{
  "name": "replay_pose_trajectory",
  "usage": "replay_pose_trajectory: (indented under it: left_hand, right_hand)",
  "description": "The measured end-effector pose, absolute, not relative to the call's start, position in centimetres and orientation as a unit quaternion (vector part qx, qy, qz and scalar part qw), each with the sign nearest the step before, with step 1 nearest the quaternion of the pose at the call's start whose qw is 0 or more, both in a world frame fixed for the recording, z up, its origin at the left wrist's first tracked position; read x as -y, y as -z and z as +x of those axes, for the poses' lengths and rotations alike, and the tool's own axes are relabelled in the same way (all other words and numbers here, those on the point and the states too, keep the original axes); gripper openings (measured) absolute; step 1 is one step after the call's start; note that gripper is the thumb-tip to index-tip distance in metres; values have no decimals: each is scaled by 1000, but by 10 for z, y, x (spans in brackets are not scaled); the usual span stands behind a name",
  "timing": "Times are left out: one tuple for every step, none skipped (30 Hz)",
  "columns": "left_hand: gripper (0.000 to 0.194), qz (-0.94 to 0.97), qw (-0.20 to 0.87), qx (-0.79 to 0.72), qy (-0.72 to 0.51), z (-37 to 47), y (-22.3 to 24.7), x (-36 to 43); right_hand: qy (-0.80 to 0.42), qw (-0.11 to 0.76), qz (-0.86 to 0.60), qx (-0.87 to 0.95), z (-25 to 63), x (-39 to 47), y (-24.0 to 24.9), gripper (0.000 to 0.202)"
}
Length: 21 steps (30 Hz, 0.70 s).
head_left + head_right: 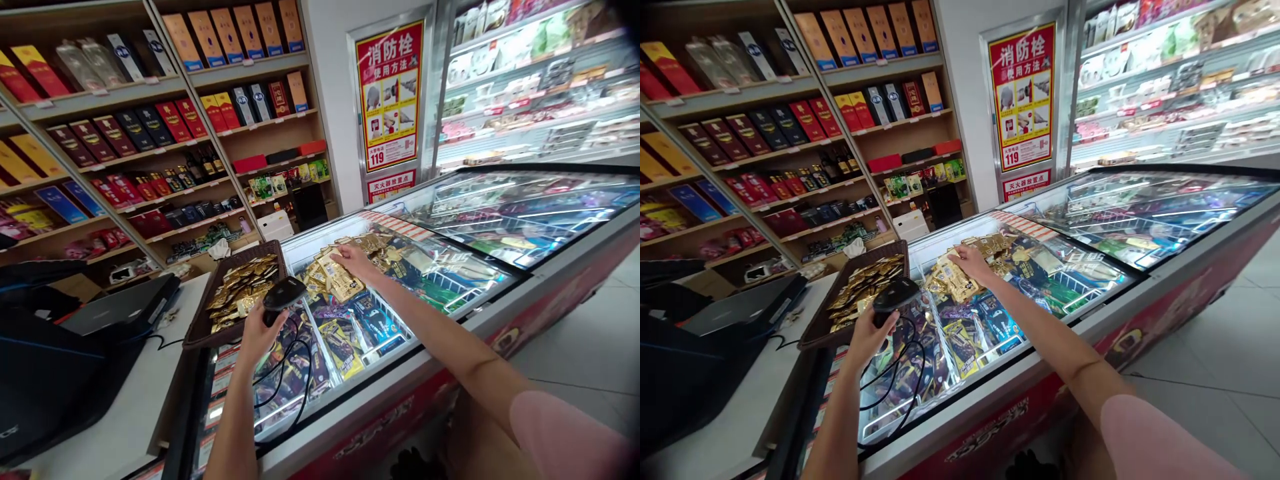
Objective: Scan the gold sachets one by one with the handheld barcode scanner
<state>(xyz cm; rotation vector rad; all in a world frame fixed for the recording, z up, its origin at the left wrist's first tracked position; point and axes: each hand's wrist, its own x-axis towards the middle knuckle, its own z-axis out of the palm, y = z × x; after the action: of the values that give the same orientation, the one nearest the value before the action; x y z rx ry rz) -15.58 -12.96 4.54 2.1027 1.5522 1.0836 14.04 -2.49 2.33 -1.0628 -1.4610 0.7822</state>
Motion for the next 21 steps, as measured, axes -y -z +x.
replay_pose_trajectory:
  left_hand:
    - [38,750,147,-534,-362,-151,-45,130]
    - [37,762,139,-527,-349,-147,-44,131]
    - [36,770,135,-522,-340,-144,-43,131]
    - [36,774,134,-520,-335,-142,-41,130]
    - [36,775,136,-521,-331,-141,-40,130]
    - [37,773,141,-523,-330,-140,-39,129]
    - [37,772,148,-524,-328,-140,-38,129]
    - [38,771,153,-525,-325,-140,-37,129]
    - [38,771,159,-526,-324,-141,-37,129]
    - [38,769,163,-527,-323,-141,-37,129]
    - [38,767,168,-529,-323,-141,-37,129]
    - [39,764,172,-531,-324,-141,-38,130]
    - [39,760,177,-534,-325,-140,-39,130]
    - [39,755,181,-539,-326,-140,-39,130]
    - [39,751,185,-543,-327,-139,-39,131]
    - [39,747,187,-548,-327,-139,-39,130]
    - [39,745,186,-550,-328,-139,-39,130]
    - [39,744,183,-552,-330,-140,-39,129]
    - [38,745,176,-551,-333,-142,-38,128]
    - [38,747,168,-548,-337,-144,-37,126]
    - [38,749,162,-544,-342,-146,-37,125]
  right_hand:
    - [-332,545,-450,624,142,27,-19,40]
    - [-340,541,-447,625,143,29,-15,40]
    - [-352,539,-444,623,143,30,-11,41]
    - [-362,538,-445,618,143,30,-8,41]
    - [-371,536,-447,612,143,29,-6,41]
    - [-379,534,-450,607,143,28,-4,41]
    - [-385,532,-454,602,143,27,-3,41]
    - [-388,531,-457,599,144,26,-2,41]
    - [-390,531,-460,596,144,26,-2,41]
    - [-390,531,-462,594,144,26,-2,42]
    - [-389,531,-463,594,143,26,-2,42]
    - [-386,532,-463,595,143,27,-3,42]
    - [-382,532,-464,596,142,28,-3,41]
    - [-379,532,-465,597,141,29,-3,41]
    - [-378,530,-467,598,140,29,-2,41]
    - [-378,527,-470,599,140,29,-1,41]
    - [-375,525,-475,598,140,27,1,40]
    - [-370,523,-485,596,143,24,3,40]
    - [-360,524,-500,588,147,19,6,39]
    - [-343,530,-522,574,154,13,9,37]
    - [-320,540,-550,551,162,7,12,35]
